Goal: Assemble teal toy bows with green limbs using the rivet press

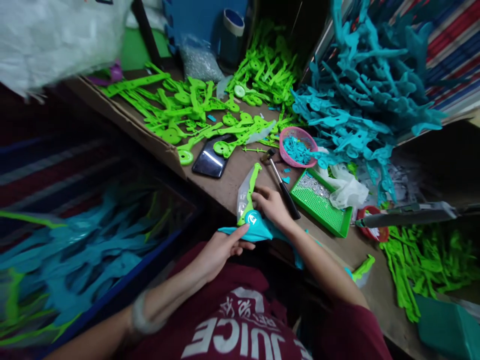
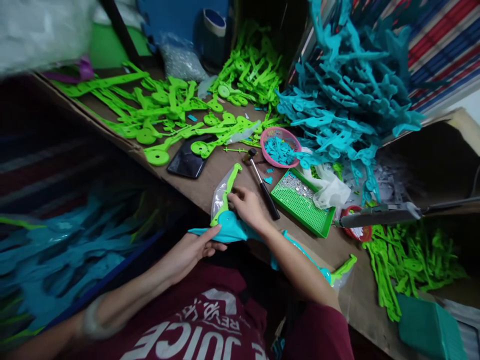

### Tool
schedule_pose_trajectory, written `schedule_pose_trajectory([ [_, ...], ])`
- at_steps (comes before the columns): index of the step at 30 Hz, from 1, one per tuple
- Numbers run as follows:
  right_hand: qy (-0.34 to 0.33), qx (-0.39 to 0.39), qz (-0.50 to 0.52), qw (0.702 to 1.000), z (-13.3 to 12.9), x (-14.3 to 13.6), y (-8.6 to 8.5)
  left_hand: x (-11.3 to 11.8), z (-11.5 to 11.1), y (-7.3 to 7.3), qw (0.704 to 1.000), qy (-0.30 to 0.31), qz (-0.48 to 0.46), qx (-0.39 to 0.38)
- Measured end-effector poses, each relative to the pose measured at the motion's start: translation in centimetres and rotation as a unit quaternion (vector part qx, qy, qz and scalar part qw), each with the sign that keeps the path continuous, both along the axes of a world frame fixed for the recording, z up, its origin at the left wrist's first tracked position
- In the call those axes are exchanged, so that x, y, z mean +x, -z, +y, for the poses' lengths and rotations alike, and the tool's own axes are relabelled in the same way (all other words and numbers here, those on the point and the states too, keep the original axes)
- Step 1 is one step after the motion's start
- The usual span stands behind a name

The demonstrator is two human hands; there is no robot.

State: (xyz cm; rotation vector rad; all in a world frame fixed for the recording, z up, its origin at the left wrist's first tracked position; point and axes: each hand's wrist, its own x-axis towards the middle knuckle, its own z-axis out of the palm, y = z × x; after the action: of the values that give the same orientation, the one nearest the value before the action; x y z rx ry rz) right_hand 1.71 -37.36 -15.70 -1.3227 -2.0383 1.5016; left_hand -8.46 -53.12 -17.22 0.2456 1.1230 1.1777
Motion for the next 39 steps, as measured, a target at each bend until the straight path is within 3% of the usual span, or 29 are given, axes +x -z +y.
schedule_pose_trajectory([
  [2,-0.048,0.008,0.026,0.998,0.4,0.3,-0.2,0.1,0.1,0.0,1.0,-0.002,0.016,0.006],
  [6,-0.271,0.037,0.053,0.96,0.7,0.1,-0.4,-0.1,0.9,-0.2,1.0,-0.001,0.025,0.003],
  [8,-0.263,0.055,0.025,0.963,0.5,-0.4,-0.8,-0.7,1.5,-0.5,1.0,0.001,0.024,-0.005],
  [11,-0.13,0.134,0.005,0.982,0.4,0.6,-3.6,-1.5,1.7,-1.2,0.999,-0.008,0.028,-0.027],
  [13,-0.089,0.211,0.008,0.973,0.9,4.2,-7.0,-1.8,0.9,-1.3,0.996,-0.043,0.014,-0.076],
  [15,-0.129,0.253,-0.013,0.959,1.0,10.6,-10.7,-2.1,-0.3,-0.7,0.99,-0.046,-0.006,-0.131],
  [16,-0.162,0.247,-0.04,0.954,0.6,14.5,-12.2,-2.1,-0.9,-0.1,0.986,-0.017,0.002,-0.164],
  [18,-0.189,0.204,-0.165,0.946,-1.3,22.2,-13.6,-1.3,-1.4,1.1,0.97,0.14,0.009,-0.2],
  [20,-0.161,0.17,-0.347,0.908,-3.8,28.3,-13.0,1.3,-1.4,1.5,0.935,0.315,0.019,-0.16],
  [22,-0.136,0.158,-0.469,0.858,-6.0,32.1,-10.9,5.7,-0.7,0.9,0.908,0.412,0.015,-0.068],
  [24,-0.139,0.18,-0.502,0.834,-7.6,33.9,-8.9,10.8,0.8,-0.6,0.902,0.429,-0.04,-0.02],
  [26,-0.158,0.214,-0.487,0.832,-8.6,34.4,-7.8,15.3,2.5,-2.0,0.899,0.414,-0.12,-0.074],
  [28,-0.17,0.239,-0.464,0.836,-9.5,34.3,-7.8,18.4,3.7,-2.6,0.898,0.387,-0.158,-0.136],
  [31,-0.177,0.267,-0.439,0.84,-10.8,34.1,-8.5,20.4,4.0,-2.1,0.906,0.351,-0.163,-0.169],
  [35,-0.18,0.303,-0.424,0.834,-11.6,33.7,-8.1,20.8,3.0,-1.2,0.902,0.349,-0.17,-0.189],
  [39,-0.2,0.324,-0.409,0.829,-11.2,32.9,-7.7,20.8,2.7,-1.5,0.912,0.364,-0.132,-0.135],
])
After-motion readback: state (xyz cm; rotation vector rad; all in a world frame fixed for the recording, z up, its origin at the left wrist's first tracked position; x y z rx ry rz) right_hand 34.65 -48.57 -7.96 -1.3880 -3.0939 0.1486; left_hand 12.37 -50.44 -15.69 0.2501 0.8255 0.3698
